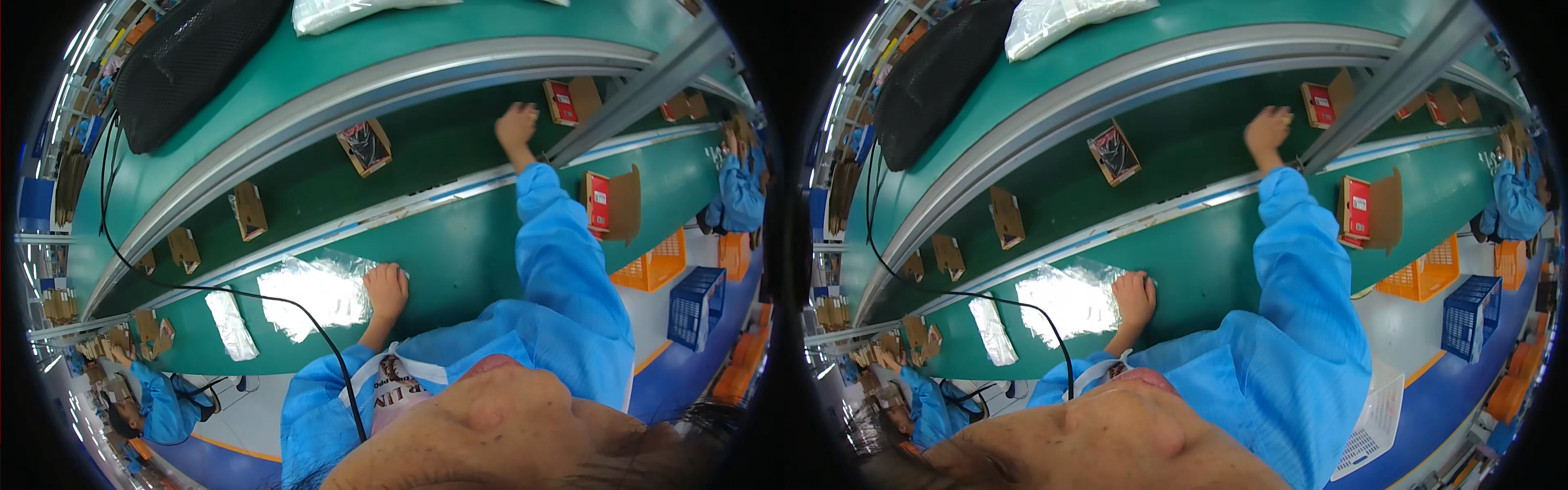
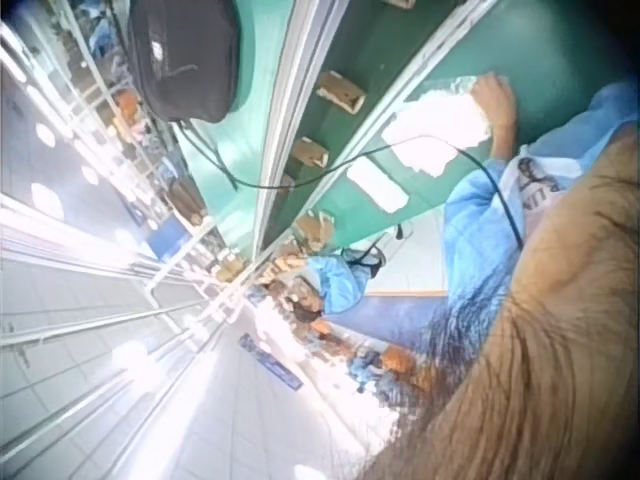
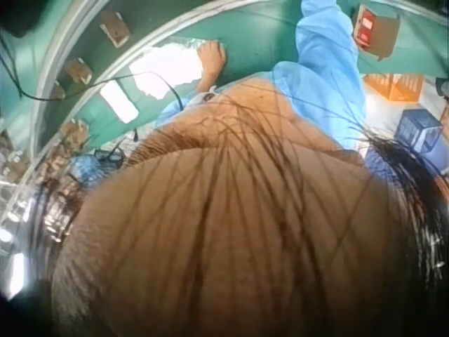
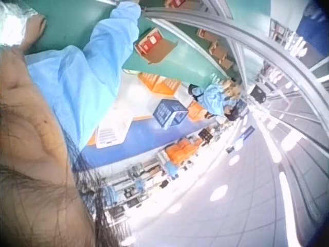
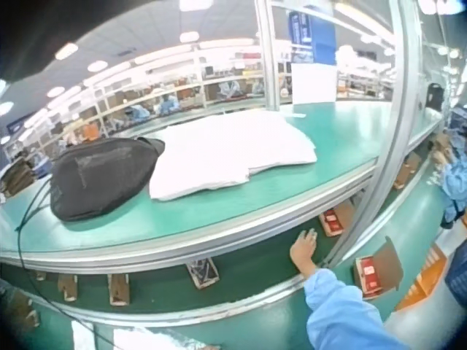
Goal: The person packs smartphones by inserting each phone into a plastic sleeve, placing the bagged phone into a cardboard box, and setting the box onto the conveyor belt.
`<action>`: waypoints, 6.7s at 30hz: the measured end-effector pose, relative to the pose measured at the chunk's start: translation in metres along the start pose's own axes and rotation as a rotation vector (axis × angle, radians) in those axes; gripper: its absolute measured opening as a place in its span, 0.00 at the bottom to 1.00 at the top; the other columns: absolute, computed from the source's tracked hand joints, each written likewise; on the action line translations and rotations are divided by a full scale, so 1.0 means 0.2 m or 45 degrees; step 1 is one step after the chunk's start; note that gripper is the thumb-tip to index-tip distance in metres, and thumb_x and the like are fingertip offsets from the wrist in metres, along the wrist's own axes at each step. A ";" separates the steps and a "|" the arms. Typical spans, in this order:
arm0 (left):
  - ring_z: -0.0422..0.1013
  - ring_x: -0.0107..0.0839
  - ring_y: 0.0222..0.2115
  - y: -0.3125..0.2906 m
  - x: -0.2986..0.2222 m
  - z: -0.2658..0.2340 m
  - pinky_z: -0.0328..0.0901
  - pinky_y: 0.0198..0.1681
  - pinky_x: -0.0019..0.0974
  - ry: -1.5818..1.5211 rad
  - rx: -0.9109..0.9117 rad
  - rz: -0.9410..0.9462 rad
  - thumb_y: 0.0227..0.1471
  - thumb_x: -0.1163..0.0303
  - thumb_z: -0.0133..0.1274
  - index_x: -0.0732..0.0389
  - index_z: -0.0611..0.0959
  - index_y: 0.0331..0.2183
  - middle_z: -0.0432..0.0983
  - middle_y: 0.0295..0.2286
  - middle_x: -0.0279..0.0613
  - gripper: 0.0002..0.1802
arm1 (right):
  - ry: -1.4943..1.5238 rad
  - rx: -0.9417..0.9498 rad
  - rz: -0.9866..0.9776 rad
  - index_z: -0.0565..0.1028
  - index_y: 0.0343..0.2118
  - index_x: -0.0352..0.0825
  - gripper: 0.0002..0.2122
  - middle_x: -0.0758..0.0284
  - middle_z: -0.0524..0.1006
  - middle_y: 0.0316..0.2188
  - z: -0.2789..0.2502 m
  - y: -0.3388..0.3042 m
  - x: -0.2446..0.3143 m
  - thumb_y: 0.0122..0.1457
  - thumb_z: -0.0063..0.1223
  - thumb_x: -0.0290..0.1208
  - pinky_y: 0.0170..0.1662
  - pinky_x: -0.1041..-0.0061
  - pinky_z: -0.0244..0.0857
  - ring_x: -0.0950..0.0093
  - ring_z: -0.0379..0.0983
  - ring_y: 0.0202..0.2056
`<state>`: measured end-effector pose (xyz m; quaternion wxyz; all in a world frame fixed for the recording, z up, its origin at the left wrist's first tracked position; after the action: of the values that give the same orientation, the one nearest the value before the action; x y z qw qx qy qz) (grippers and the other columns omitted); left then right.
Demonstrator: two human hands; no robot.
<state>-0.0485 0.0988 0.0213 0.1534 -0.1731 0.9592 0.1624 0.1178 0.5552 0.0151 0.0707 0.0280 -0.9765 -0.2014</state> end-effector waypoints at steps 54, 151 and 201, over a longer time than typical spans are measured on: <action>0.66 0.39 0.36 -0.06 -0.03 -0.05 0.57 0.40 0.43 0.164 0.268 0.198 0.49 0.60 0.51 0.61 0.76 0.37 0.71 0.32 0.42 0.17 | 0.516 0.057 -0.608 0.69 0.51 0.40 0.19 0.56 0.72 0.41 -1.08 -1.39 -0.11 0.54 0.49 0.26 0.41 0.69 0.69 0.65 0.72 0.40; 0.67 0.40 0.41 0.32 -0.40 -0.59 0.61 0.47 0.40 -0.652 -0.537 0.460 0.37 0.77 0.59 0.57 0.80 0.39 0.75 0.39 0.42 0.20 | 0.874 0.279 0.189 0.75 0.35 0.30 0.16 0.53 0.76 0.24 -0.64 -1.21 -0.56 0.58 0.50 0.41 0.28 0.64 0.66 0.56 0.73 0.23; 0.69 0.54 0.30 0.44 0.37 -0.41 0.62 0.31 0.49 -0.386 0.062 -0.052 0.52 0.67 0.49 0.60 0.73 0.34 0.73 0.27 0.52 0.08 | 1.671 2.246 -0.208 0.74 0.33 0.30 0.08 0.68 0.75 0.24 -0.60 -1.89 0.55 0.56 0.53 0.31 0.26 0.87 0.65 0.83 0.72 0.25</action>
<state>-0.1673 0.1273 0.0922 0.3037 -0.1625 0.9250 0.1601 0.0375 0.1534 -0.0122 0.5174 0.2346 -0.5452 0.6164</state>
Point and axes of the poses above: each hand's wrist, its own y-axis towards the middle knuckle, its own z-axis out of the palm, x = y × z, the point moved 8 cm from there along y, towards the middle knuckle
